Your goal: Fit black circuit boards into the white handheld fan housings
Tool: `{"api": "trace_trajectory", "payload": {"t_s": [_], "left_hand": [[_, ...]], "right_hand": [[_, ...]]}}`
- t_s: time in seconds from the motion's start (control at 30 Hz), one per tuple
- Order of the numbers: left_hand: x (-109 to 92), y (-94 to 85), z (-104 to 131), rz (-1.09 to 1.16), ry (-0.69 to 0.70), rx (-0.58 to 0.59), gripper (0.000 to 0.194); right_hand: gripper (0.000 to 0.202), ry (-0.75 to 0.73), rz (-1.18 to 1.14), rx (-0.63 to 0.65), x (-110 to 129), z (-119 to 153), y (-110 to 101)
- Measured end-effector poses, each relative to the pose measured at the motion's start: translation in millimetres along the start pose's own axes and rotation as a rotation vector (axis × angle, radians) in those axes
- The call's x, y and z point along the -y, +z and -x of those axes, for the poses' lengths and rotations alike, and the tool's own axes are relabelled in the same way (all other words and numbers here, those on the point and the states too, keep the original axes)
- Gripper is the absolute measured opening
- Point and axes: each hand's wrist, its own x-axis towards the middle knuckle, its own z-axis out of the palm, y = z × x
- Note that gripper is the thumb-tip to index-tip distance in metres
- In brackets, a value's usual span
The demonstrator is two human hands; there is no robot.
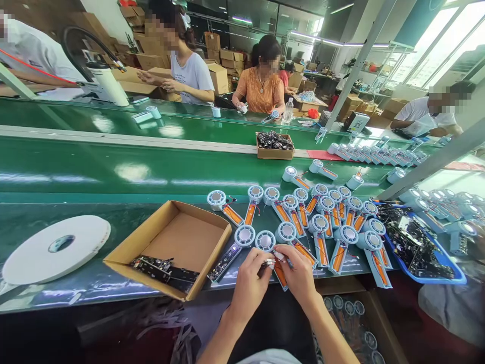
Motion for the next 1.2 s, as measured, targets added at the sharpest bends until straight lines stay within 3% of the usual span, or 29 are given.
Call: {"api": "trace_trajectory", "payload": {"t_s": [0.13,0.27,0.43,0.6,0.77,0.93,1.1,1.2], "left_hand": [[-2,-2.7,4,0.049,-0.043,0.001,0.014],[-7,-6.3,3,0.070,-0.223,-0.051,0.016],[-11,-11.3,-9,0.044,-0.251,-0.016,0.024],[-5,-16.8,-16,-0.068,-0.324,0.048,0.029],[-2,-22.4,-11,-0.051,-0.374,0.048,0.024],[4,-21.4,-4,0.215,-0.440,-0.028,0.018],[8,-15.1,6,0.502,-0.574,-0.104,0.026],[6,-14.2,10,0.538,-0.583,-0.139,0.029]], "right_hand": [[0.024,-0.052,0.008,-0.031,4,-3,2],[0.036,-0.084,0.015,-0.021,6,-2,5],[0.061,-0.247,0.062,0.137,9,-1,4],[0.069,-0.345,0.138,0.226,10,2,7],[0.066,-0.333,0.132,0.293,12,3,7],[0.048,-0.263,0.136,0.291,14,-1,2],[0.031,-0.196,0.073,0.283,13,1,2],[0.027,-0.155,0.016,0.243,13,5,6]]}}
